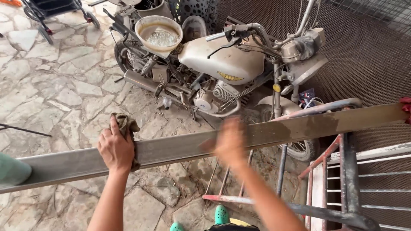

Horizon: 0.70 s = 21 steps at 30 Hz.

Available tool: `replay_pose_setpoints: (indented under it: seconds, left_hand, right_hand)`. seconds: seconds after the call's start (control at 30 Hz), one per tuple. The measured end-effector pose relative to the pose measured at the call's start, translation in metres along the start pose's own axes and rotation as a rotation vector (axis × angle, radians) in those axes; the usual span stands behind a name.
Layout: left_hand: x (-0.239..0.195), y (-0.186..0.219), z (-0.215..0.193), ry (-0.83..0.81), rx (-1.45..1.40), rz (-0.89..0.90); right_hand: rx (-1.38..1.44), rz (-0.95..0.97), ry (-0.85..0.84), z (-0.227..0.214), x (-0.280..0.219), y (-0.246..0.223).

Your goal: Sanding and cleaning a long metal beam using sandpaper and a cloth to prepare the surface.

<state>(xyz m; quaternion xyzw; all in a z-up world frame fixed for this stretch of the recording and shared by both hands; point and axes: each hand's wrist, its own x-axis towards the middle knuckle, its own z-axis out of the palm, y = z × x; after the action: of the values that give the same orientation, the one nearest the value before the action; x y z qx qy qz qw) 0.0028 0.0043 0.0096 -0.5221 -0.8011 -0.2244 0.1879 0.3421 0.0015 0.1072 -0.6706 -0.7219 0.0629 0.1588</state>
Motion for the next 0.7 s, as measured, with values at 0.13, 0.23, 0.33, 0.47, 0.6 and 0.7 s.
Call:
replay_pose_setpoints:
  seconds: [0.13, 0.23, 0.33, 0.47, 0.6, 0.7]
  left_hand:
    - [-0.004, -0.005, 0.005, -0.037, -0.023, 0.012]
    - [-0.007, -0.006, 0.007, 0.01, -0.023, 0.016]
    - [-0.002, -0.008, 0.005, 0.012, -0.038, 0.023]
    - [0.002, -0.016, 0.007, -0.047, -0.044, 0.081]
    - [0.019, -0.022, -0.01, -0.293, -0.291, 0.027]
    - [0.021, -0.023, -0.01, -0.327, -0.343, 0.029]
  right_hand:
    - [-0.04, -0.58, -0.056, 0.036, -0.03, -0.036]
    - [-0.282, -0.256, 0.307, 0.1, 0.024, 0.132]
    - [-0.12, 0.172, 0.083, 0.0, 0.024, 0.091]
    - [-0.14, -0.053, -0.324, -0.02, -0.022, -0.061]
    - [-0.011, 0.125, -0.458, -0.066, -0.009, -0.049]
    - [-0.09, 0.342, -0.203, -0.048, 0.01, 0.024]
